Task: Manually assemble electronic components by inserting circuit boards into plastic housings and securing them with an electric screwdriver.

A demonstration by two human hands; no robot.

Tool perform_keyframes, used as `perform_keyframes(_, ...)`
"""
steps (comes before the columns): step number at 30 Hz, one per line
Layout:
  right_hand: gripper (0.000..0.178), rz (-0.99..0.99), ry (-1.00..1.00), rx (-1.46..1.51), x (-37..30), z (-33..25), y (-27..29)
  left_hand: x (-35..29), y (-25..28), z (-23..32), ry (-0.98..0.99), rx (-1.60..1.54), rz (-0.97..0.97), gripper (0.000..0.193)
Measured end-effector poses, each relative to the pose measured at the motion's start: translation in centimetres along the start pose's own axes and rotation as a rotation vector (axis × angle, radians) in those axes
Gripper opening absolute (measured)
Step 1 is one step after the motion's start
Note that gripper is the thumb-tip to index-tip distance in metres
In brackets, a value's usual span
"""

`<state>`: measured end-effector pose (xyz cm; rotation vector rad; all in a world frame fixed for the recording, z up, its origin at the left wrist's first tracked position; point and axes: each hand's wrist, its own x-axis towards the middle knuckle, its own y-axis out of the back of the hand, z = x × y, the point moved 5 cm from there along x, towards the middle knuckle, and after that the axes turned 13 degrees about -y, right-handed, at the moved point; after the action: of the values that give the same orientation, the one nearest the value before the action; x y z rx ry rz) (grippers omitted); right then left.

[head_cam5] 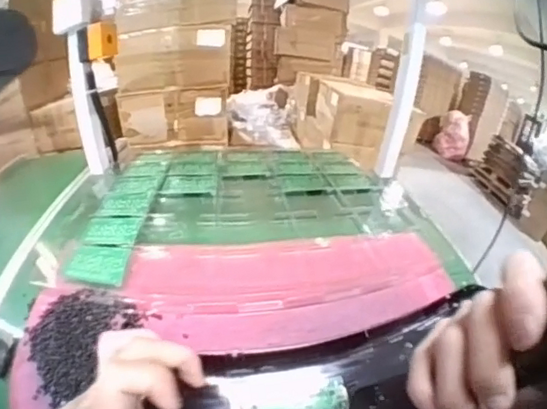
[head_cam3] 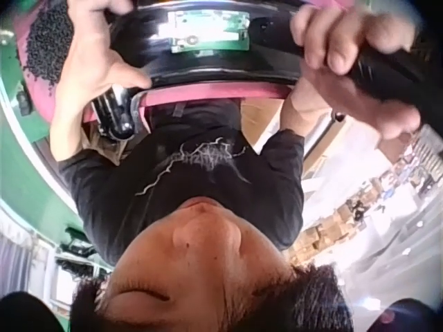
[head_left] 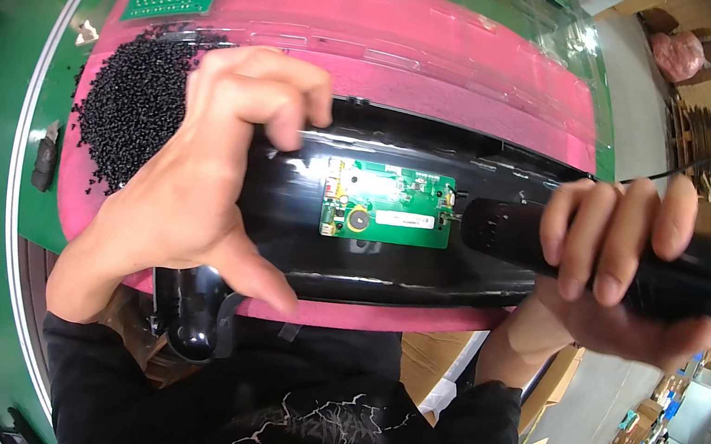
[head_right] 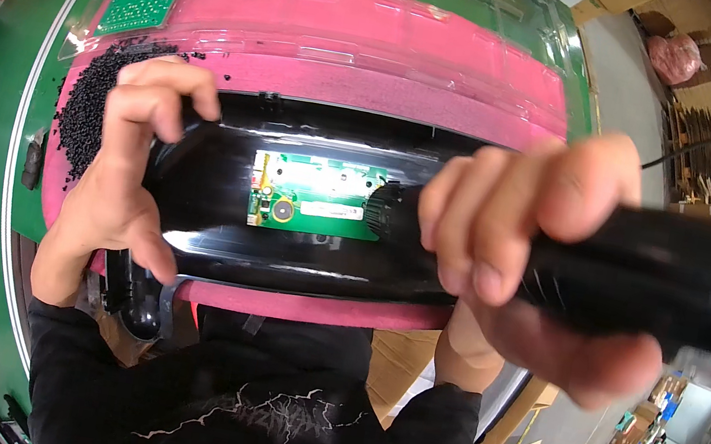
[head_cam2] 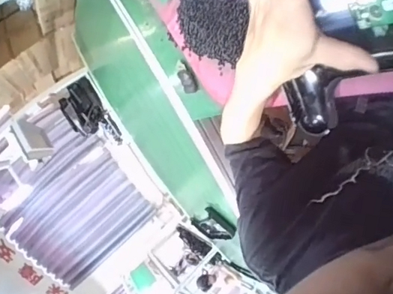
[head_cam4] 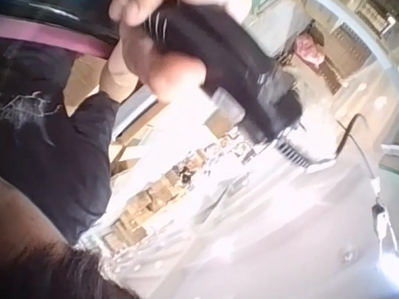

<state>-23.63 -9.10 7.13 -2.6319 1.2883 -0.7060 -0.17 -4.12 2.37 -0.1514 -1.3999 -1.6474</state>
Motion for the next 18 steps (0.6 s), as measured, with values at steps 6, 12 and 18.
perform_keyframes(6,0.054,-0.075,-0.132,-0.001,0.4,1.0,0.3,-1.5,1.2,-0.8,0.027,-0.231,0.283,0.044)
perform_keyframes(12,0.055,-0.009,-0.195,-0.025,0.4,1.2,0.2,-0.6,-0.3,-0.8,0.054,-0.388,0.231,0.031)
perform_keyframes(18,0.055,0.018,-0.226,-0.113,0.2,0.8,0.2,-0.3,-1.1,-0.3,0.153,-0.367,0.030,0.033)
